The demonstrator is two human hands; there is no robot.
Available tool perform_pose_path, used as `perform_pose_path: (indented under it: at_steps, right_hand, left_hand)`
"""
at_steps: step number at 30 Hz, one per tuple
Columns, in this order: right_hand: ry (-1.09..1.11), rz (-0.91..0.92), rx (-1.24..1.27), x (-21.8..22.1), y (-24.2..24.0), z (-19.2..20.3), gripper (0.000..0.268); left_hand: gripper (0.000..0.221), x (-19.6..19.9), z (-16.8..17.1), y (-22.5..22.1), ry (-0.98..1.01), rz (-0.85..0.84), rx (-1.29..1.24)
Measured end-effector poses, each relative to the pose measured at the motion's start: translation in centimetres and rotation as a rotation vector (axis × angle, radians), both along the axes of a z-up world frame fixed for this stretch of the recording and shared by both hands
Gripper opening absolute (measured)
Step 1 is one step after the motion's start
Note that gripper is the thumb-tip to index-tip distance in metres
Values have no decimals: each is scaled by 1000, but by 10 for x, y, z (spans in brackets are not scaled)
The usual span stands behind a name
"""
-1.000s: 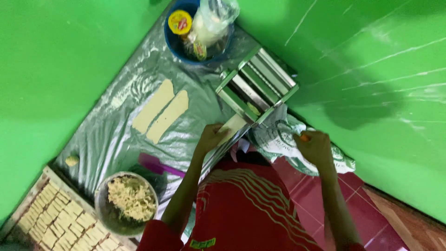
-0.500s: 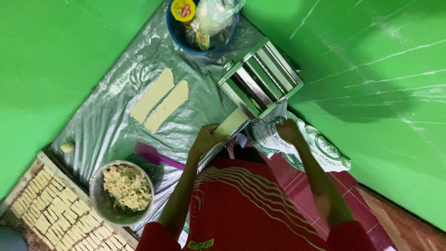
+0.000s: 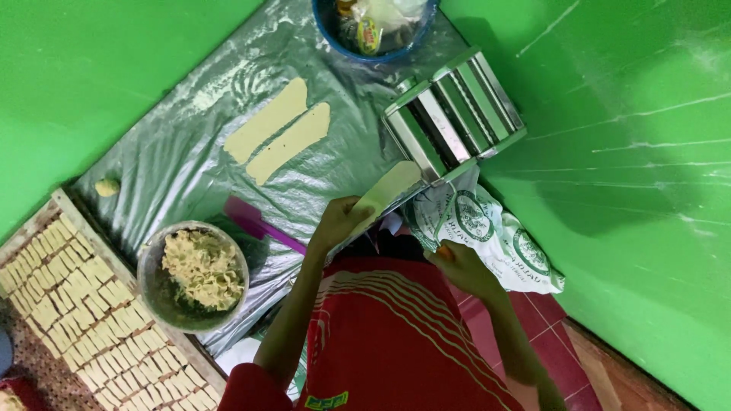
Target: Rolling out dough using a manual machine and cutting it into strips.
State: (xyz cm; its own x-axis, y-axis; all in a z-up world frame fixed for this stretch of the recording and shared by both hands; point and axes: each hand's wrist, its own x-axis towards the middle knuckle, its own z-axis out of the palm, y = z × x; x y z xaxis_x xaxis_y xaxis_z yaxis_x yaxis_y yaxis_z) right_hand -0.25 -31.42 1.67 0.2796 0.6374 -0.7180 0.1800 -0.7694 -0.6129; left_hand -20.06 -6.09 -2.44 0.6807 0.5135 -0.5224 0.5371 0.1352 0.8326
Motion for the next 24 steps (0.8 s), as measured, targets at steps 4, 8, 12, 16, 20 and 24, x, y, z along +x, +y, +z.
perform_pose_path:
  at_steps: [4, 8, 12, 16, 20, 24]
  right_hand:
    - [-21, -5, 84, -11, -3, -20, 47]
    - [-127, -116, 115, -22, 0, -43, 41]
    - [-641, -202, 415, -42, 24, 3, 40]
    - [-884, -232, 761, -79, 41, 11, 37]
    - [-650, -252, 777, -91, 89, -23, 27]
    - [-731, -108, 881, -66, 144, -58, 37]
  left_hand:
    - [37, -22, 4, 3, 81, 14, 16]
    - [42, -46, -11, 10, 12, -74, 127]
    - [51, -63, -43, 16, -77, -205, 439]
    - [46, -70, -25, 9, 105, -73, 244]
    - [38, -71, -5, 9, 107, -25, 160]
    - [34, -72, 28, 5, 18, -7, 133]
